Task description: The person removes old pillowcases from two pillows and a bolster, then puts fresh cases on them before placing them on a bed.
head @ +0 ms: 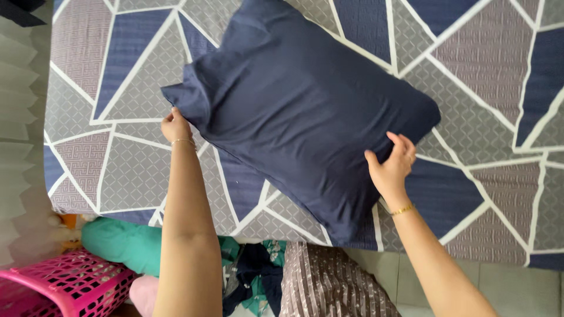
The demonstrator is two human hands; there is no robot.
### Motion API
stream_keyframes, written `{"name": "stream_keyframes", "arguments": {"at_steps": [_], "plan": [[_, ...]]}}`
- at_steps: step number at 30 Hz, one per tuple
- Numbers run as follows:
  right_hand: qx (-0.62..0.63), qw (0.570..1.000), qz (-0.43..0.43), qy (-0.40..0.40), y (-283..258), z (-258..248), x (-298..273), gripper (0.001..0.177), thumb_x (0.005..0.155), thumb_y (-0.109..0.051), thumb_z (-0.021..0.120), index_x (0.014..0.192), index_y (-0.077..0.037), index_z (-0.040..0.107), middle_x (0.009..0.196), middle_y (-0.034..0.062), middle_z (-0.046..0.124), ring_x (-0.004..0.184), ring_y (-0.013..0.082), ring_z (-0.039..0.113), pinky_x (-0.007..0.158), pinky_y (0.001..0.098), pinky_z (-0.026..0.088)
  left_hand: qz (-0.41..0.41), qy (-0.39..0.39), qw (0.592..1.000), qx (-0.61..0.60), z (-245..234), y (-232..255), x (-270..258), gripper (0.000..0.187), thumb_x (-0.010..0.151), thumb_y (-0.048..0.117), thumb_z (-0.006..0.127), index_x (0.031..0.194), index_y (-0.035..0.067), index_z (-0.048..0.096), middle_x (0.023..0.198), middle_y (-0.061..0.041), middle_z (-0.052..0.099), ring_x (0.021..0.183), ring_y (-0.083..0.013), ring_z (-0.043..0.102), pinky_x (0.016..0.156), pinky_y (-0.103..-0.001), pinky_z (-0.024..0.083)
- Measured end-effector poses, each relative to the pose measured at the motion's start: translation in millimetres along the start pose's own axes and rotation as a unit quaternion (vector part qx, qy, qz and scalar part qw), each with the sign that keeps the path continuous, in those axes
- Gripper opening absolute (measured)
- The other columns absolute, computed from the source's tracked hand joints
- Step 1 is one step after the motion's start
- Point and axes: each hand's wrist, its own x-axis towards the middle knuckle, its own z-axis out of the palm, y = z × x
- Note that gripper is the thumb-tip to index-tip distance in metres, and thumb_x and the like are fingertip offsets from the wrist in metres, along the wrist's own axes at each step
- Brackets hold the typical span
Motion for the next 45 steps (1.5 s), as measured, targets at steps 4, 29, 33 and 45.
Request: {"name": "stream_keyframes", "arguments": {"at_steps": [4,29,33,45], "plan": [[0.035,0.990,-0.135,-0.001,-62,37,87,0.032,0.095,-0.024,0.078,0.124,-0.013,0.069,0.136,0.0159,0.058,0.129,0.0363,0.052,0.108,0.0465,0.043,-0.014,0.047,0.997,0.063,18,-14,7,0.059,0.088,0.051,0.073,0.115,0.001,0.064,0.099,-0.019,0.070,0.084,-0.0304,0.067,0.074,-0.043,0.053],[-0.009,0.939,0.032,-0.344,-142,220,328,0.094,0.095,-0.074,0.038,0.151,0.002,0.040,0.151,0.0311,0.044,0.144,0.0427,0.040,0.117,0.0451,0.031,-0.060,-0.047,0.967,0.242,-23,51,-173,0.047,0.111,0.044,0.036,0.110,0.000,0.051,0.103,-0.034,0.067,0.099,-0.0534,0.062,0.085,-0.056,0.049],[-0.072,0.884,0.111,-0.448,-89,153,318,0.095,0.093,-0.078,0.032,0.154,-0.006,0.045,0.160,0.0207,0.042,0.153,0.0331,0.032,0.124,0.0411,0.025,-0.049,-0.080,0.939,0.331,-33,56,-154,0.045,0.112,0.041,0.030,0.103,0.002,0.051,0.094,-0.026,0.072,0.090,-0.0477,0.066,0.080,-0.055,0.051],[0.101,0.957,0.109,-0.250,-104,67,259,0.058,0.083,-0.049,0.079,0.109,0.003,0.076,0.099,0.0158,0.079,0.090,0.0243,0.075,0.081,0.0352,0.057,0.090,-0.002,0.979,0.185,-21,82,-275,0.056,0.103,0.039,0.054,0.141,0.000,0.044,0.140,-0.020,0.045,0.132,-0.0381,0.039,0.109,-0.058,0.026]]}}
